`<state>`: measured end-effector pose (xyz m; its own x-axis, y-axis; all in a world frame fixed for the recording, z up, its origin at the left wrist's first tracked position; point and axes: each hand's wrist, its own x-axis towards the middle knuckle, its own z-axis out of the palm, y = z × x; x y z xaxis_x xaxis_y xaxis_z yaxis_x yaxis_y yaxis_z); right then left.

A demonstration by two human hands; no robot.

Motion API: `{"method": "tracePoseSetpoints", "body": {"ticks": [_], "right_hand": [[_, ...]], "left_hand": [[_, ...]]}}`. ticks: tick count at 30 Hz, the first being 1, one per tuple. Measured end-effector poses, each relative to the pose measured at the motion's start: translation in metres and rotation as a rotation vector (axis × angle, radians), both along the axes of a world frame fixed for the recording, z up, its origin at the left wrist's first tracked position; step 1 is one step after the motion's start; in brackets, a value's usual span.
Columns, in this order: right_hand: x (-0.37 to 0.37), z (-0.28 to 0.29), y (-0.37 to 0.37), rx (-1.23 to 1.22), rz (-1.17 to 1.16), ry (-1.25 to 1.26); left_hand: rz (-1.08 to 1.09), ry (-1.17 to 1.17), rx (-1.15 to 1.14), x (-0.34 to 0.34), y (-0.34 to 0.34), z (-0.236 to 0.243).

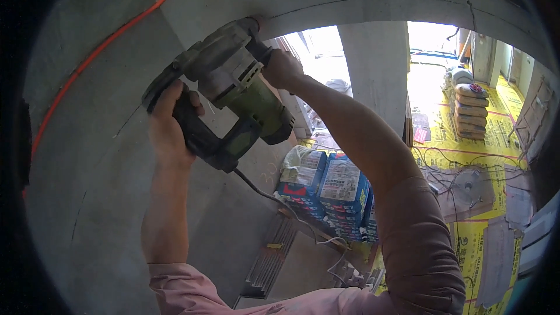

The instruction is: Using a rotary hammer to drill holes into a concrete ceiling beam.

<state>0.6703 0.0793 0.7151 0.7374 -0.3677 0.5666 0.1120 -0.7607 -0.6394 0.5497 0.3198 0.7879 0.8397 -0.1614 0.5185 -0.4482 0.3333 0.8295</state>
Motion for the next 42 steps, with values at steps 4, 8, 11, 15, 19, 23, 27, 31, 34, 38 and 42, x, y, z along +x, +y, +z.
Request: {"method": "tracePoseSetpoints", "body": {"ticks": [4,8,11,15,19,23,27,31,34,38,42], "right_hand": [[0.006,-0.008,-0.003,0.019,-0.032,-0.059],[0.0,0.003,-0.005,0.002,0.014,-0.031],[0.001,-0.003,-0.006,0.059,0.004,0.035],[0.006,-0.001,-0.008,-0.023,-0.012,-0.017],[0.013,-0.007,-0.006,-0.005,0.003,-0.081],[0.01,-0.005,-0.007,-0.021,-0.014,-0.026],[0.011,-0.003,-0.003,-0.011,-0.03,-0.012],[0.005,-0.004,-0.002,0.017,-0.002,-0.006],[0.004,-0.002,0.0,-0.047,0.004,-0.035],[0.016,-0.01,-0.024,-0.048,-0.063,-0.056],[0.013,-0.003,-0.007,0.102,-0.068,-0.061]], "left_hand": [[0.004,-0.032,0.027,-0.002,0.0,-0.002],[0.001,-0.01,-0.016,0.0,-0.008,-0.001],[-0.023,-0.025,-0.021,-0.009,-0.012,0.003],[-0.001,-0.022,-0.025,-0.002,-0.005,0.001],[-0.049,-0.06,0.042,-0.002,-0.007,0.002],[-0.031,-0.008,0.026,-0.001,-0.005,0.003],[-0.042,-0.074,0.025,0.003,-0.003,0.0],[-0.093,-0.068,0.069,0.006,0.0,0.001],[-0.1,-0.06,0.063,0.009,0.005,-0.002],[-0.214,-0.044,0.023,0.006,-0.001,0.001],[-0.244,0.004,0.027,0.007,0.01,0.009]]}}
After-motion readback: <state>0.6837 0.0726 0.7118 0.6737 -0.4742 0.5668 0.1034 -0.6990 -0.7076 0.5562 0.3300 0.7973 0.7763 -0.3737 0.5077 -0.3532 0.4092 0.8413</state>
